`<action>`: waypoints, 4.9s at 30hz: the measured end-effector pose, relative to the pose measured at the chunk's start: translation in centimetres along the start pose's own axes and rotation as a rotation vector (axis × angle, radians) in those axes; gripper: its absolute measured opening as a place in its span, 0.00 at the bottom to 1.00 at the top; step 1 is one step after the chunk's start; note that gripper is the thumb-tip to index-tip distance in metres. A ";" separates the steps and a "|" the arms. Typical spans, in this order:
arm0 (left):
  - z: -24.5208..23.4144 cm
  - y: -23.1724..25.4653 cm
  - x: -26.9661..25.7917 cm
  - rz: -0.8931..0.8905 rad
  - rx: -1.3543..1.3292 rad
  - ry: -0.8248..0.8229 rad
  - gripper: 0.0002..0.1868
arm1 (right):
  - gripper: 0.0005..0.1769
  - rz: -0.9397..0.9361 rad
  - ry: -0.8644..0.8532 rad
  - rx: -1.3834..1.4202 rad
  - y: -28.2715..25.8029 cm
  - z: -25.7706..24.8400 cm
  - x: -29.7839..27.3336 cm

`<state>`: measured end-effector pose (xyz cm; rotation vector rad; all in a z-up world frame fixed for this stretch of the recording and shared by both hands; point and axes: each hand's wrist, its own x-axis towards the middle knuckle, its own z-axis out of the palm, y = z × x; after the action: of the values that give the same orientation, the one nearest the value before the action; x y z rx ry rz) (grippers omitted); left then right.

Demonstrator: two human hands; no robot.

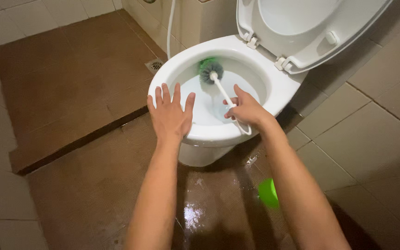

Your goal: The person cleans the interior of a toilet bowl using a toilet brush.

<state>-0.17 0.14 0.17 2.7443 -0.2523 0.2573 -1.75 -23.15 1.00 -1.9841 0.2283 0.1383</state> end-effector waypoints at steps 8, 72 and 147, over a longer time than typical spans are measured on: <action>0.7 -0.4 0.2 -0.003 -0.075 0.062 0.43 | 0.17 -0.032 0.116 -0.590 -2.2 1.7 -1.0; 0.3 -0.3 -0.1 0.000 0.007 0.040 0.39 | 0.15 0.137 0.285 0.419 1.6 1.4 3.8; -0.7 0.3 0.4 0.104 0.057 -0.184 0.41 | 0.12 0.011 0.281 0.332 1.6 1.4 3.2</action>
<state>0.10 0.08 0.96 2.8175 -0.4438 0.0397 1.02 -22.87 -1.66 -1.6661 0.4155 -0.1648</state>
